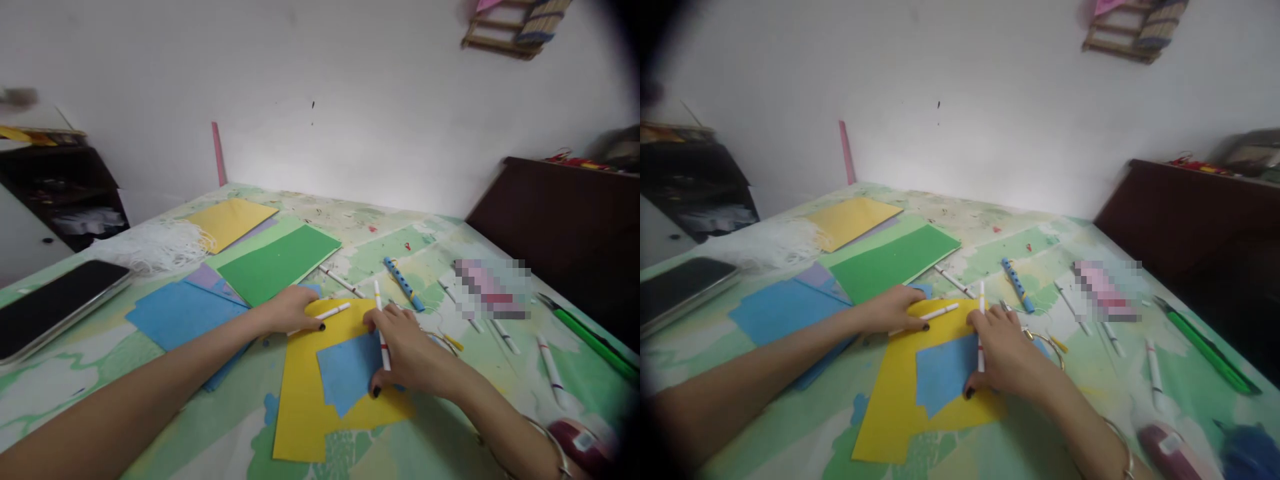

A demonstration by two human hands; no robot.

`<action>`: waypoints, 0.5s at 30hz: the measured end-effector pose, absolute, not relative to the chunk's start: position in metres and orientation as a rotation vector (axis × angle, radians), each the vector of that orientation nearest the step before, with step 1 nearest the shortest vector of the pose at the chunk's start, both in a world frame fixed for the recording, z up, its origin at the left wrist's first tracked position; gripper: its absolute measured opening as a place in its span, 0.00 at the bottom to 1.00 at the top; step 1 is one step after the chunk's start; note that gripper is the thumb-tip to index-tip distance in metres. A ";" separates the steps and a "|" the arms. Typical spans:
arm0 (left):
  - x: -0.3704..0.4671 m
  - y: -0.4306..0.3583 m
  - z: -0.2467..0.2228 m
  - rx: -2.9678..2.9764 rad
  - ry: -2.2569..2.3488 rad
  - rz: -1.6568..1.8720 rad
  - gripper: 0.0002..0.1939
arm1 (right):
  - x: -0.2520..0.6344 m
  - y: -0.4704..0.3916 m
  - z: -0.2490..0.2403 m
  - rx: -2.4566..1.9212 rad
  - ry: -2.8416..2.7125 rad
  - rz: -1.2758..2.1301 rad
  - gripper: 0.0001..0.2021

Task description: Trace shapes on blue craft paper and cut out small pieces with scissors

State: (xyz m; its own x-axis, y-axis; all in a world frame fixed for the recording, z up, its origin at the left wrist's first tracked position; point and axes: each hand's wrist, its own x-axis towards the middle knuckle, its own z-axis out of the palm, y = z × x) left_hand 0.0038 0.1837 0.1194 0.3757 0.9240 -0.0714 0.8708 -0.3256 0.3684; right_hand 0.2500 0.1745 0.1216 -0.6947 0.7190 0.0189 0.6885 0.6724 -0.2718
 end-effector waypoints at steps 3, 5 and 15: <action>0.003 0.181 0.119 2.299 1.573 0.315 0.11 | 0.250 0.179 0.122 -1.176 -2.774 0.422 0.36; 0.002 0.180 0.120 2.282 1.581 0.368 0.12 | 0.250 0.180 0.123 -1.207 -2.771 0.478 0.36; -0.047 0.206 0.137 2.196 1.996 0.549 0.17 | 0.301 0.205 0.136 -1.316 -2.000 0.383 0.17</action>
State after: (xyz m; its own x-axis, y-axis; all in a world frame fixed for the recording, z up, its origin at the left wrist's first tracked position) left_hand -0.0466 0.2064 0.1369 0.0625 0.9813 0.1822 0.9366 -0.1208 0.3289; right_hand 0.3015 0.2053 0.1356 -0.2370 0.8892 0.3913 0.6816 0.4392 -0.5852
